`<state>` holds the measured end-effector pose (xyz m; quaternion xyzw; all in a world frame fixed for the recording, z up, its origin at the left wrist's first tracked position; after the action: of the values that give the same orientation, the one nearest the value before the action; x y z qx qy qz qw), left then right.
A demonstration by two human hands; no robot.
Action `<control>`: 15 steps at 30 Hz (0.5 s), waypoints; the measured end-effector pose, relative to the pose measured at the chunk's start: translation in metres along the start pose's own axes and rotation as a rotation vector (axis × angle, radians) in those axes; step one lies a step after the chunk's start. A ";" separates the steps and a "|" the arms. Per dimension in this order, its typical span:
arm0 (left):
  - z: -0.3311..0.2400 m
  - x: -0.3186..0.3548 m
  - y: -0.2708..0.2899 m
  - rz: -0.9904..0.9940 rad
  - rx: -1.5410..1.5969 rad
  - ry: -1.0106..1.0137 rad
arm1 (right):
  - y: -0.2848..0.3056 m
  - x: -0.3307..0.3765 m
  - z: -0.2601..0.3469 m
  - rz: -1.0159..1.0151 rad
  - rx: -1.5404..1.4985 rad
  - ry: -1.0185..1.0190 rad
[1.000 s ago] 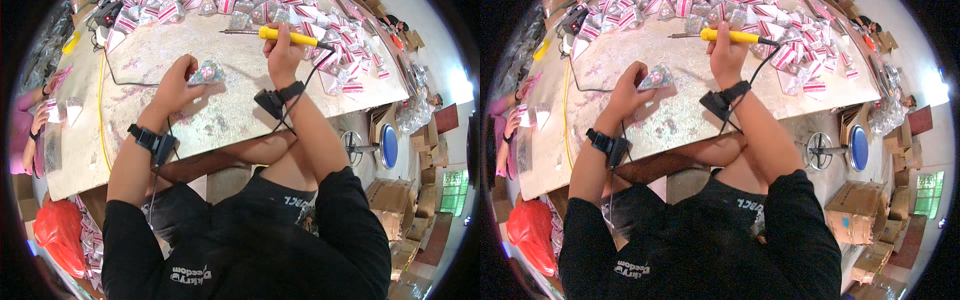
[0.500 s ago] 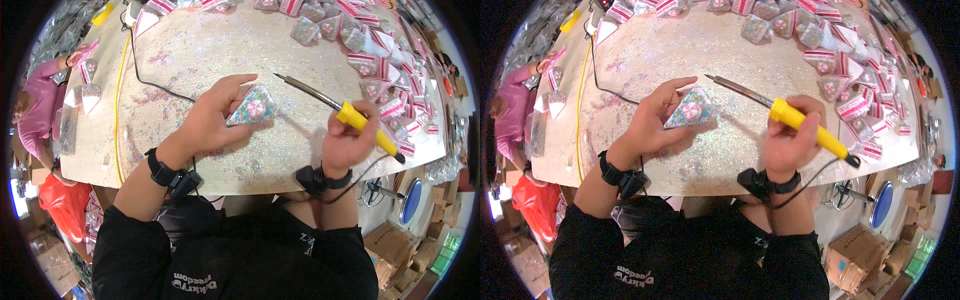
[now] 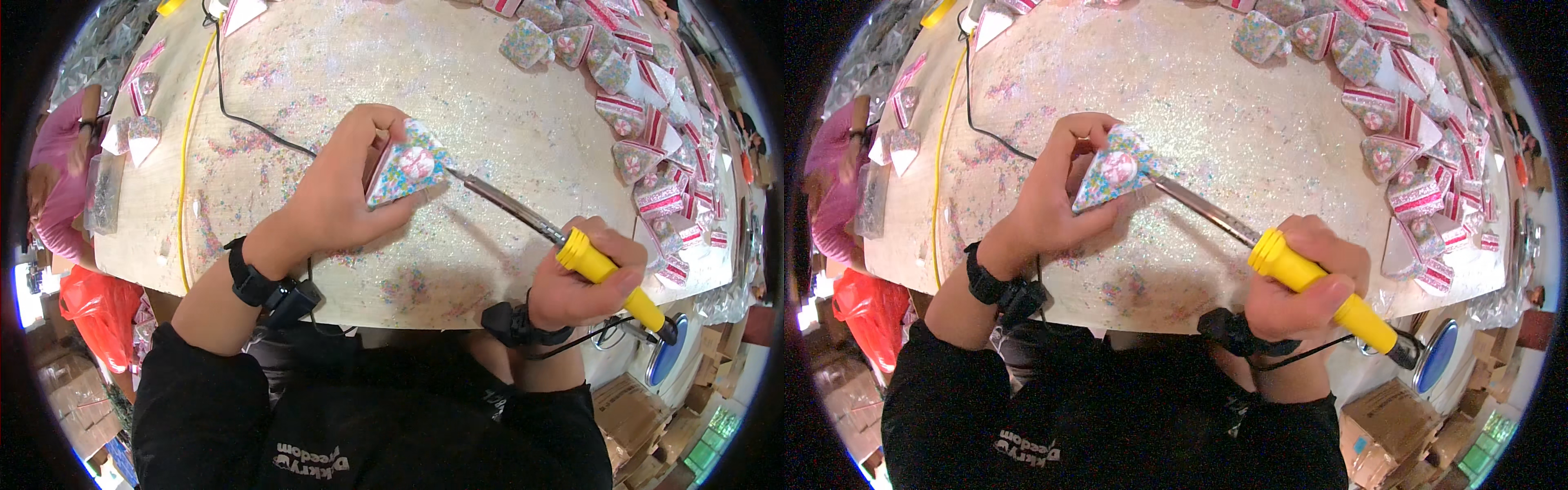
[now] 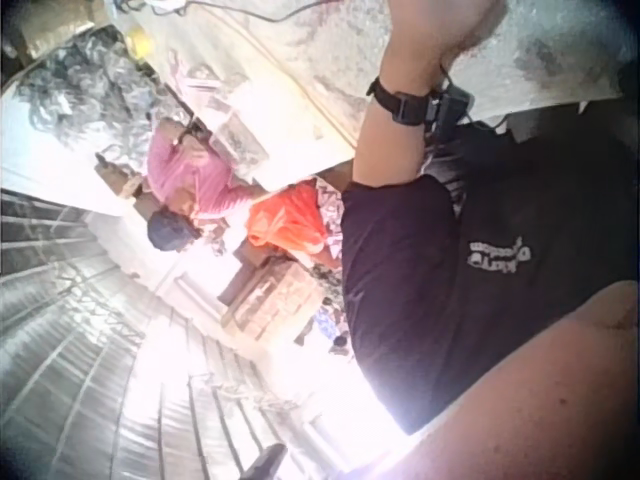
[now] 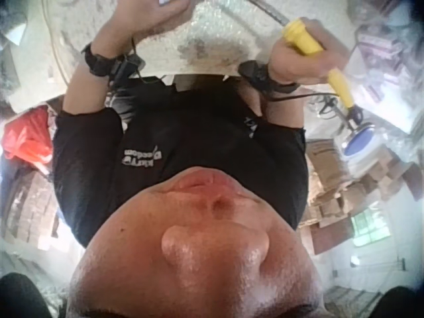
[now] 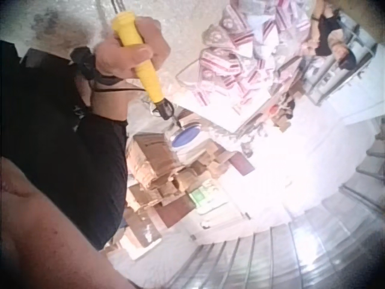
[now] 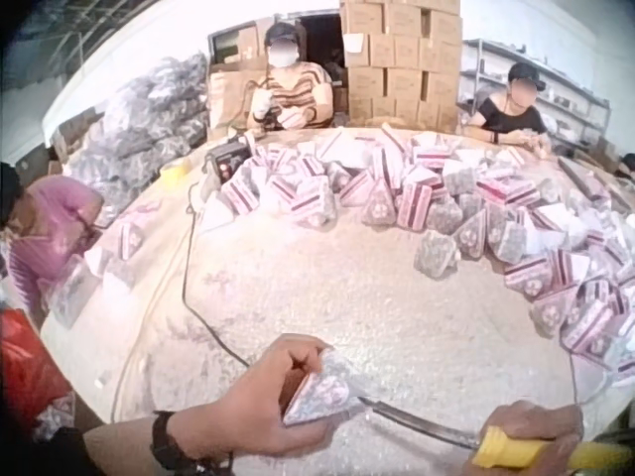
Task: Seal small triangular gift or food packages using a heat-sealing tool.
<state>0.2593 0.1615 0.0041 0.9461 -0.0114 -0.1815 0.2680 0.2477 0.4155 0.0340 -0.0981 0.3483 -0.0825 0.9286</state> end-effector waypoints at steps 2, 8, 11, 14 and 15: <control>-0.005 -0.003 0.001 0.010 -0.098 0.025 | 0.001 0.003 -0.001 0.000 0.028 0.012; -0.020 -0.001 0.003 -0.007 -0.512 -0.107 | -0.010 0.003 0.000 0.023 0.008 -0.045; -0.026 -0.001 0.002 0.026 -0.498 -0.141 | -0.011 0.005 0.002 0.041 0.091 0.037; -0.024 -0.001 0.002 0.051 -0.487 -0.114 | -0.011 0.007 0.001 0.054 0.146 0.094; -0.023 -0.001 0.001 0.042 -0.474 -0.112 | -0.008 0.009 0.000 0.040 0.201 0.131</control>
<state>0.2664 0.1720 0.0231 0.8447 -0.0028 -0.2256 0.4853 0.2535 0.4060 0.0306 0.0078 0.4001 -0.1047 0.9105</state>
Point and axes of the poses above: each hand's wrist, its own x-axis away from the middle knuckle, its own y-axis out of the back of the hand, z = x × y, the point moved 4 cm from there along -x, towards the middle knuckle, and after that the axes turned 10 degrees about -x, right-handed, at the moved point
